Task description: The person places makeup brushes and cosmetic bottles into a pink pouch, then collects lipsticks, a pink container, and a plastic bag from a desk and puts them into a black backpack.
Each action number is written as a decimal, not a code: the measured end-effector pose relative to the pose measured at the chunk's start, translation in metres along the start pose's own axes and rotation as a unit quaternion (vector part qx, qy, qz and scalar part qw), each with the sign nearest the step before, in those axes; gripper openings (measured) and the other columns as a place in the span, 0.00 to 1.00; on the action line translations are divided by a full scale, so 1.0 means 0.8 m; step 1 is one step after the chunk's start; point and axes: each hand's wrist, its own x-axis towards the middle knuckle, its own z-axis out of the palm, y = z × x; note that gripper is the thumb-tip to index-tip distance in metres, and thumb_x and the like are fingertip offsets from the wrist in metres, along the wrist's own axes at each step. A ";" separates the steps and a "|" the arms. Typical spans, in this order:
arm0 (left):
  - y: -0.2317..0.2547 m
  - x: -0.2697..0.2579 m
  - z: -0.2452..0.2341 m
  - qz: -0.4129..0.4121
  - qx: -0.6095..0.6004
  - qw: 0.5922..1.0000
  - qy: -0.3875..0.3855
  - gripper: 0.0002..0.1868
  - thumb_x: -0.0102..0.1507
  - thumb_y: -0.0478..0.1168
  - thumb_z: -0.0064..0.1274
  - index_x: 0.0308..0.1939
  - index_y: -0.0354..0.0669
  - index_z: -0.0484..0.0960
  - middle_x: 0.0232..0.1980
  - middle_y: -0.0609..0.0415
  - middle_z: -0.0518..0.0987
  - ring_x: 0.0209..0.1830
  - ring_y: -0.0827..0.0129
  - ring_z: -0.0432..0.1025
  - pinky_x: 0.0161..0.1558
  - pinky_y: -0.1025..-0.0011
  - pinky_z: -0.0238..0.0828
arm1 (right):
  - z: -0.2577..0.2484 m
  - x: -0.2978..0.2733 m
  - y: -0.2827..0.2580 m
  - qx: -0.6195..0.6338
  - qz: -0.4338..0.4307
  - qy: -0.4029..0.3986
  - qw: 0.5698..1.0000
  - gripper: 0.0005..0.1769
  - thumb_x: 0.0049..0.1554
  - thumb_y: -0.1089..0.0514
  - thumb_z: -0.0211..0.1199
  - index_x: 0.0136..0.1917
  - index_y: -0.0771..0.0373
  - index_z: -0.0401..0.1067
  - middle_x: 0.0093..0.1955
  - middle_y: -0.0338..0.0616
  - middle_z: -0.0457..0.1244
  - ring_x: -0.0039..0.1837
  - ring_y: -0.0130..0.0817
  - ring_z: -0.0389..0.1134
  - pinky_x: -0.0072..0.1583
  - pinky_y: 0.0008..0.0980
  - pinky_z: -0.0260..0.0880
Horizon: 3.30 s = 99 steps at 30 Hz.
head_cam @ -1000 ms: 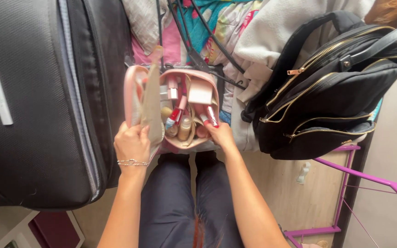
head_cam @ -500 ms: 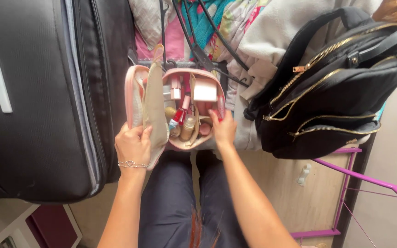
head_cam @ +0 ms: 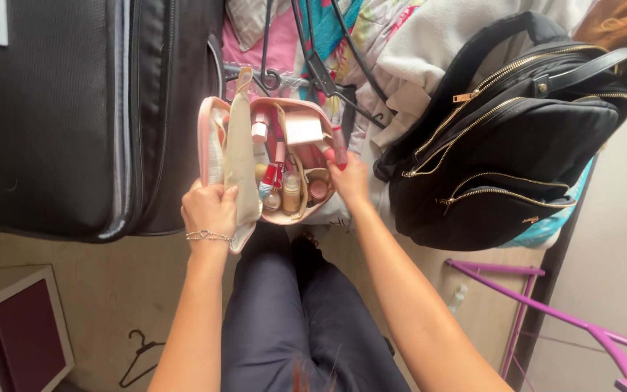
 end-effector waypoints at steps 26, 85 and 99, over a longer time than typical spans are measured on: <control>-0.013 -0.008 0.006 -0.014 -0.008 1.000 0.015 0.10 0.60 0.40 0.62 0.32 0.34 0.87 0.45 0.37 0.78 0.40 0.40 0.76 0.44 0.51 0.73 | 0.115 -0.048 0.036 -0.258 -0.127 0.050 0.956 0.10 0.54 0.65 0.59 0.50 0.59 0.70 0.54 0.55 0.68 0.49 0.59 0.72 0.48 0.58 0.70; -0.035 -0.002 0.015 -0.003 -0.028 1.000 0.001 0.10 0.60 0.41 0.61 0.34 0.36 0.88 0.45 0.37 0.78 0.42 0.40 0.76 0.46 0.51 0.72 | 0.062 -0.034 -0.009 -0.154 -0.168 0.088 0.970 0.30 0.50 0.53 0.73 0.63 0.65 0.71 0.55 0.59 0.65 0.50 0.65 0.68 0.49 0.55 0.68; -0.029 -0.004 0.019 -0.008 -0.032 0.999 -0.004 0.10 0.60 0.41 0.61 0.35 0.36 0.88 0.46 0.36 0.78 0.42 0.40 0.76 0.46 0.51 0.73 | 0.021 -0.076 -0.032 0.007 0.128 0.016 0.992 0.21 0.58 0.50 0.70 0.51 0.68 0.67 0.40 0.56 0.71 0.43 0.54 0.77 0.48 0.49 0.76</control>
